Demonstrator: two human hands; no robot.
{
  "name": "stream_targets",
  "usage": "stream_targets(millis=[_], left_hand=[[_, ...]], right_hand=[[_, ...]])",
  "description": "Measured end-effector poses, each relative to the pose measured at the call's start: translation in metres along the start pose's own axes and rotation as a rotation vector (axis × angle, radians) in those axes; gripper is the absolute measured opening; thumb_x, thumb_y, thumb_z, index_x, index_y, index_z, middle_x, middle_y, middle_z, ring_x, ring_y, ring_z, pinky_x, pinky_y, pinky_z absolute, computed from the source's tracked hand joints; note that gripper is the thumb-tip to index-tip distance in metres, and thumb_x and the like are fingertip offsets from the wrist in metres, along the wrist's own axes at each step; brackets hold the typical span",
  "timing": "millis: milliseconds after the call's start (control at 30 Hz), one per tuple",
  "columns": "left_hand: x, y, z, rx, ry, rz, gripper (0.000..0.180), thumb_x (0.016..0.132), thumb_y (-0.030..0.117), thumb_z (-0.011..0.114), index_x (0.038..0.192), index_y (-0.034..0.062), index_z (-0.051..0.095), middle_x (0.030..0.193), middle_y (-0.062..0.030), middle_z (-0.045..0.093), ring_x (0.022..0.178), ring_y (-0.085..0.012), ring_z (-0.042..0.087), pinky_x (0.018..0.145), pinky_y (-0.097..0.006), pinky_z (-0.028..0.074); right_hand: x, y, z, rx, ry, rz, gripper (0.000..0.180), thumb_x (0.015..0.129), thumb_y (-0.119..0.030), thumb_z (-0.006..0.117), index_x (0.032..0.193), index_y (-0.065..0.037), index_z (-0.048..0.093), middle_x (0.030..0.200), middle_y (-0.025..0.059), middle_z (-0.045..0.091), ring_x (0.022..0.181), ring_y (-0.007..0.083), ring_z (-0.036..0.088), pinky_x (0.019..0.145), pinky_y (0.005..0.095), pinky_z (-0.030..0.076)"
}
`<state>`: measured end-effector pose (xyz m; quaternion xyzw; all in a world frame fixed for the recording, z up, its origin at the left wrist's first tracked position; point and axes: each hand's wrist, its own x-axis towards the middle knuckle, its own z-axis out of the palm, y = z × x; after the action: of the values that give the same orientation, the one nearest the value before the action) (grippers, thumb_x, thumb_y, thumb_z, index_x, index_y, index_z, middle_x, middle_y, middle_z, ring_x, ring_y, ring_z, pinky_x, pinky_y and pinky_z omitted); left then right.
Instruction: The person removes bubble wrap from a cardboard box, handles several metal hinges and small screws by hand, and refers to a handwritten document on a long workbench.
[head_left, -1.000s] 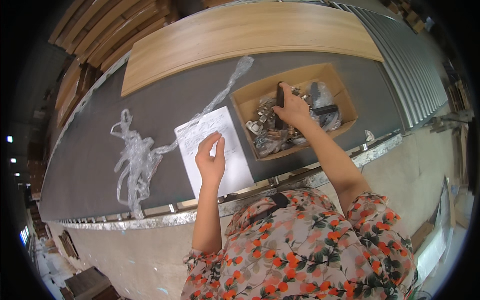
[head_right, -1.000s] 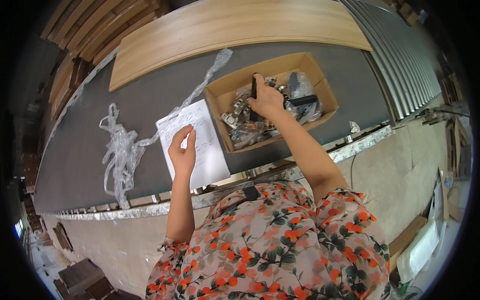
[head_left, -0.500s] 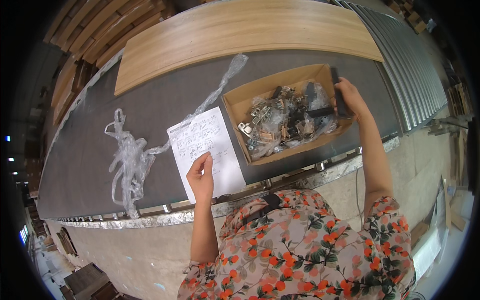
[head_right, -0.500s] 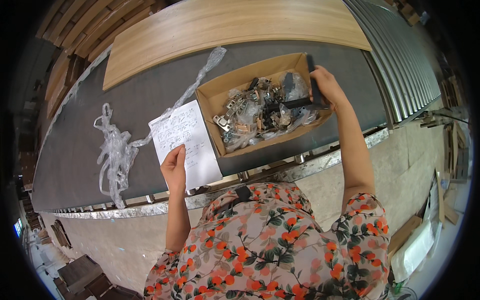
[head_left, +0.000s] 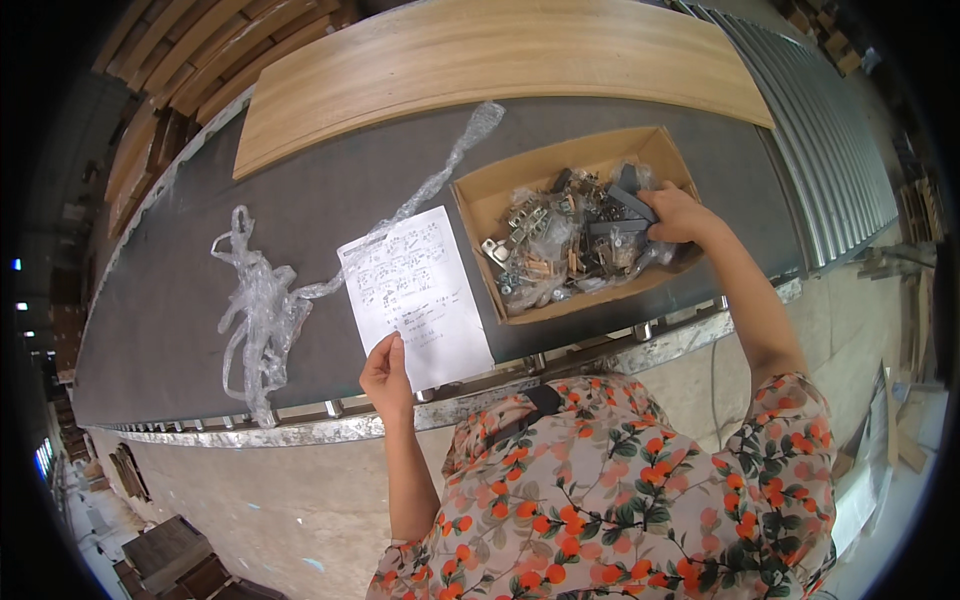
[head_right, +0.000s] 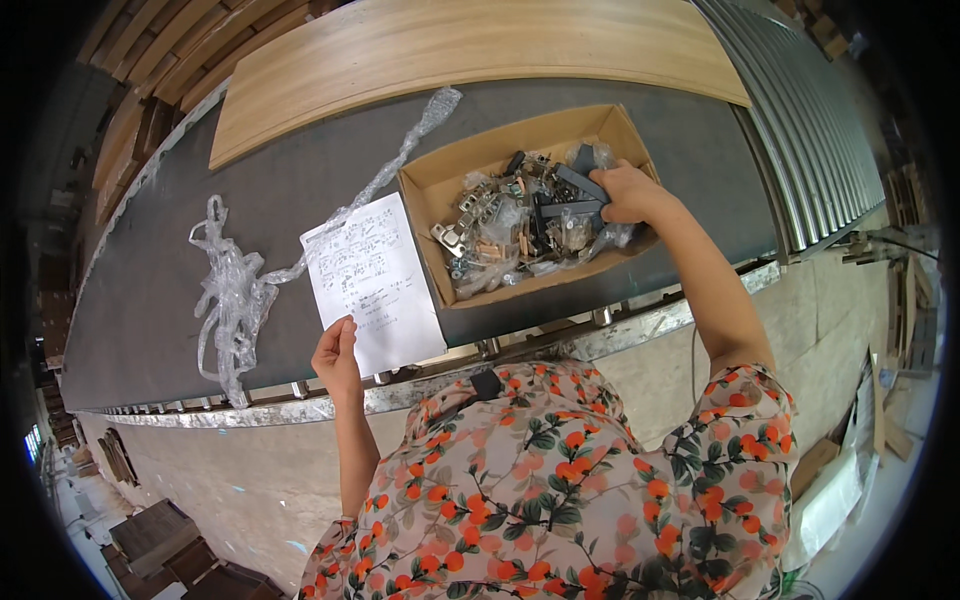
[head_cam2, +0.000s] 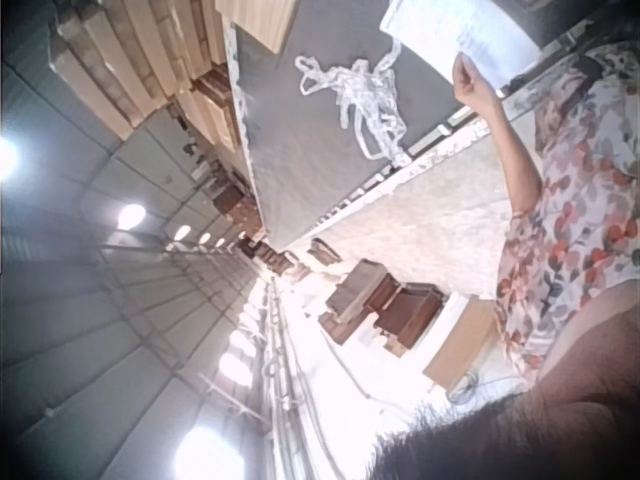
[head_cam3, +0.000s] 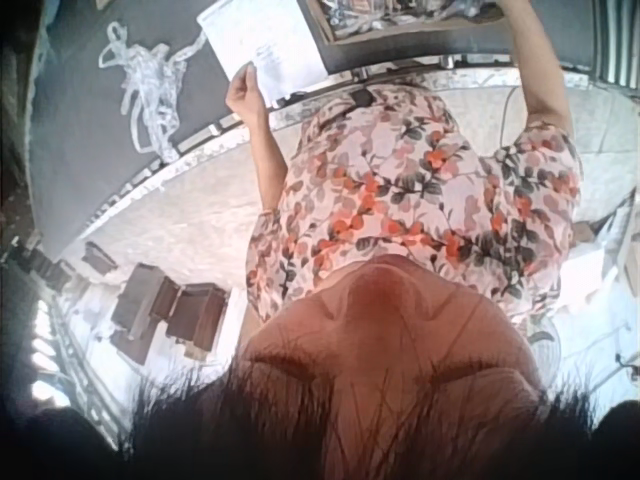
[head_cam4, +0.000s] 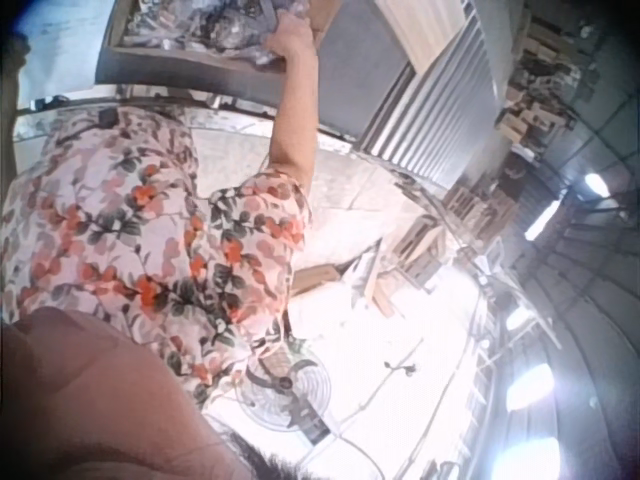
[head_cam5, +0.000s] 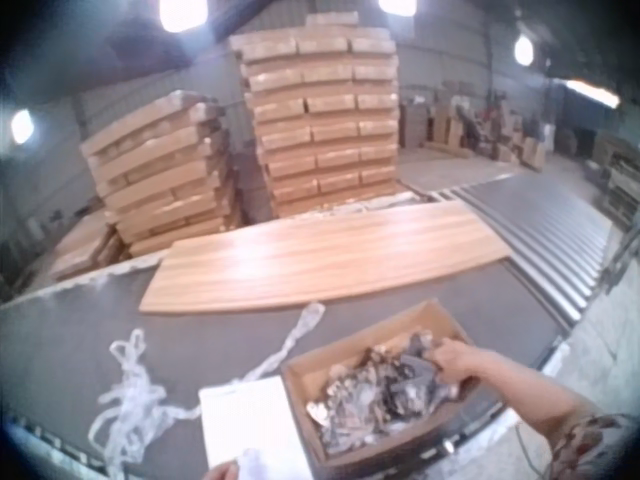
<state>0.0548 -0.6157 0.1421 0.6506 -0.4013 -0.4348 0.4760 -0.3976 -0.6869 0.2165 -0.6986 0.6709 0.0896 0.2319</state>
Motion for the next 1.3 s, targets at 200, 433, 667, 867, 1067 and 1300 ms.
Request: stream_targets(millis=[200, 433, 667, 867, 1067, 1300], left_hand=[[-0.001, 0.011, 0.006, -0.029, -0.017, 0.019, 0.019, 0.086, 0.008, 0.061, 0.098, -0.0062, 0.063, 0.091, -0.0089, 0.065, 0.083, -0.0104, 0.058, 0.078, -0.023, 0.046], [-0.007, 0.049, 0.043, -0.086, -0.181, 0.084, 0.017, 0.085, 0.008, 0.062, 0.098, -0.0029, 0.065, 0.091, -0.0069, 0.066, 0.083, -0.0099, 0.059, 0.077, -0.023, 0.046], [-0.020, 0.106, 0.134, -0.244, -0.705, 0.069, 0.034, 0.090, 0.017, 0.056, 0.118, -0.0029, 0.050, 0.100, -0.0122, 0.064, 0.091, -0.0173, 0.060, 0.081, -0.028, 0.047], [0.007, 0.116, 0.203, -0.710, -0.806, -0.333, 0.050, 0.091, 0.031, 0.054, 0.124, -0.0022, 0.035, 0.102, -0.0156, 0.060, 0.095, -0.0270, 0.060, 0.082, -0.037, 0.048], [0.048, 0.112, 0.183, -0.749, -0.675, -0.312, 0.027, 0.090, 0.028, 0.056, 0.094, 0.0024, 0.049, 0.074, -0.0123, 0.060, 0.069, -0.0273, 0.061, 0.069, -0.041, 0.052], [0.001, 0.127, 0.195, -0.694, -0.691, -0.279, 0.024, 0.090, 0.026, 0.056, 0.099, 0.0028, 0.055, 0.084, -0.0054, 0.061, 0.081, -0.0154, 0.059, 0.070, -0.031, 0.047]], right_hand=[[-0.035, 0.010, -0.035, 0.414, 0.134, -0.017, 0.034, 0.069, -0.007, 0.067, 0.101, -0.003, 0.055, 0.082, 0.0092, 0.061, 0.086, 0.0232, 0.056, 0.078, 0.0322, 0.046], [-0.042, -0.004, -0.023, 1.054, 0.038, 0.043, 0.026, 0.084, -0.017, 0.062, 0.100, -0.001, 0.051, 0.071, 0.0036, 0.058, 0.052, 0.0081, 0.050, 0.048, 0.0224, 0.042], [-0.051, -0.068, -0.007, 1.691, 0.023, -0.087, 0.022, 0.086, -0.016, 0.062, 0.100, -0.005, 0.050, 0.077, 0.0071, 0.060, 0.058, 0.0105, 0.053, 0.048, 0.0241, 0.044], [-0.040, -0.101, 0.019, 1.689, -0.047, -0.125, 0.025, 0.085, -0.014, 0.061, 0.106, -0.002, 0.055, 0.090, 0.0073, 0.061, 0.070, 0.0134, 0.060, 0.057, 0.0261, 0.051], [-0.038, -0.059, 0.001, 1.672, 0.084, 0.063, 0.032, 0.085, -0.025, 0.063, 0.108, -0.005, 0.051, 0.098, 0.0129, 0.060, 0.082, 0.0183, 0.061, 0.060, 0.0279, 0.053], [-0.012, -0.116, -0.003, 1.676, 0.193, -0.153, 0.034, 0.089, -0.032, 0.056, 0.108, -0.004, 0.055, 0.096, 0.0065, 0.061, 0.093, 0.0150, 0.057, 0.080, 0.0286, 0.045]])
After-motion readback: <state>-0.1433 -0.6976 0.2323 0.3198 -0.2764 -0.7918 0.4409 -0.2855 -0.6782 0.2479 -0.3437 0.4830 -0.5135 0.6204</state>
